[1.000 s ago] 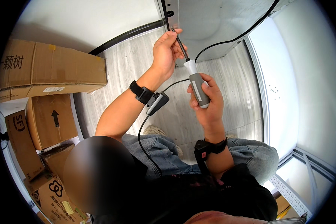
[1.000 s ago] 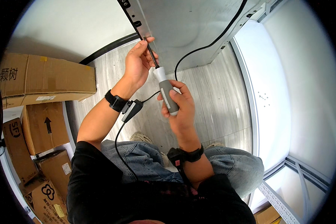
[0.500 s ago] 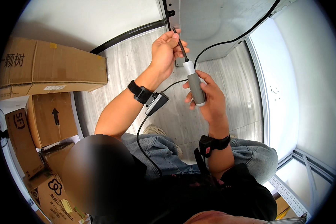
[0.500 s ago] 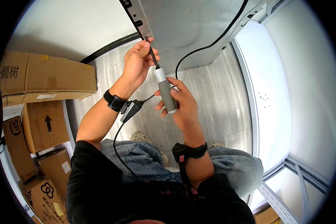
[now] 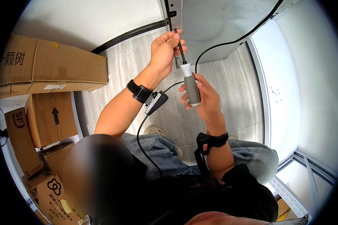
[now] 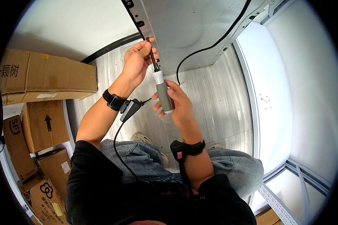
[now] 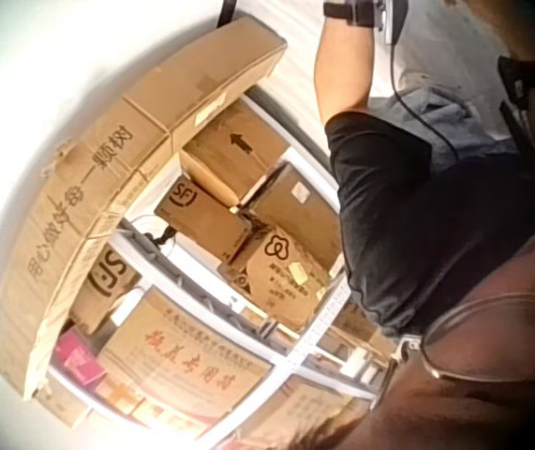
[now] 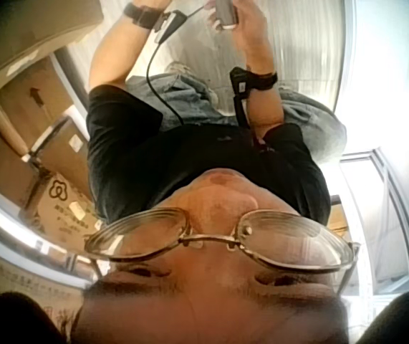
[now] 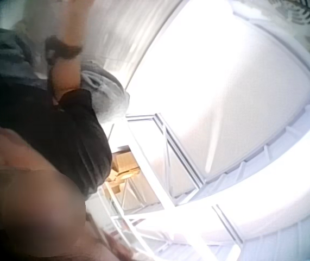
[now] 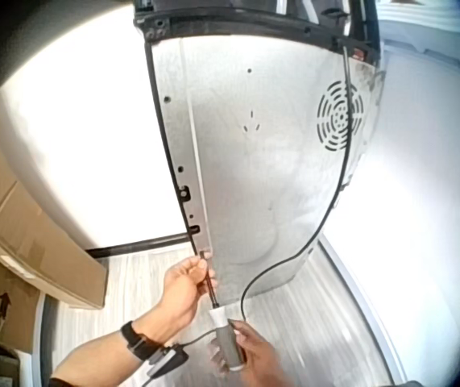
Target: The person is assembling a white appliance, likely a refrigerator, by securing screws into the back panel using a cordless screwdriver. The person is sitting on the floor in a storage area with cardboard boxes nearby.
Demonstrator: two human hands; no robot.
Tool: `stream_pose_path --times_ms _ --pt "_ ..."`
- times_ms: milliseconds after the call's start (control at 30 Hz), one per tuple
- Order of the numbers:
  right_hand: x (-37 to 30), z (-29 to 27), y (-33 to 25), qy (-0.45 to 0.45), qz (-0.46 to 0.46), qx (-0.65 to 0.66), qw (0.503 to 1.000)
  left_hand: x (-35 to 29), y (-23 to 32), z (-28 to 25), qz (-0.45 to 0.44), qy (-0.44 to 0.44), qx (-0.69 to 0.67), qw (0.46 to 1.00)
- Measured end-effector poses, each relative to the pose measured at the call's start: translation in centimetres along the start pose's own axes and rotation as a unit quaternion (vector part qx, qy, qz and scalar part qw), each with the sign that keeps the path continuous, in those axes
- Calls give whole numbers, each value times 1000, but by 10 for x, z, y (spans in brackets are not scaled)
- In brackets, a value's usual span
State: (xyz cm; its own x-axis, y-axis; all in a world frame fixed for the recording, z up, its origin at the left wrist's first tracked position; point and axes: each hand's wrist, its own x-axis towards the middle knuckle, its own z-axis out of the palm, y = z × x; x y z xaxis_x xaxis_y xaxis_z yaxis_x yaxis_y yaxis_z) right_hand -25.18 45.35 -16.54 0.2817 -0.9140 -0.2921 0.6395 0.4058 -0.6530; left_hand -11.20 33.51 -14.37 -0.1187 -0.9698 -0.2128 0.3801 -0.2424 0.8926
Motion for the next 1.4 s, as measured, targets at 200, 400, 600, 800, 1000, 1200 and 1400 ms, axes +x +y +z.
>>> stream_pose_path --times_ms 200,400,600,800,1000,1200,1400 --pt "11 -10 20 89 -105 -189 972 2 1 3 -15 22 19 999" --pt "12 -10 22 96 -142 -240 956 8 -3 -4 5 5 39 999" --pt "8 -14 5 8 -20 -16 1000 4 0 -2 -3 0 14 1000" --pt "14 -14 25 87 -164 -246 952 4 1 1 -12 19 49 999" --pt "8 -6 12 34 -65 -80 994 6 0 -2 4 14 28 1000" --pt "14 -19 19 30 -52 -79 995 4 2 2 -12 16 41 999" --pt "20 -21 32 60 -151 -158 974 10 -1 -5 1 14 53 998"
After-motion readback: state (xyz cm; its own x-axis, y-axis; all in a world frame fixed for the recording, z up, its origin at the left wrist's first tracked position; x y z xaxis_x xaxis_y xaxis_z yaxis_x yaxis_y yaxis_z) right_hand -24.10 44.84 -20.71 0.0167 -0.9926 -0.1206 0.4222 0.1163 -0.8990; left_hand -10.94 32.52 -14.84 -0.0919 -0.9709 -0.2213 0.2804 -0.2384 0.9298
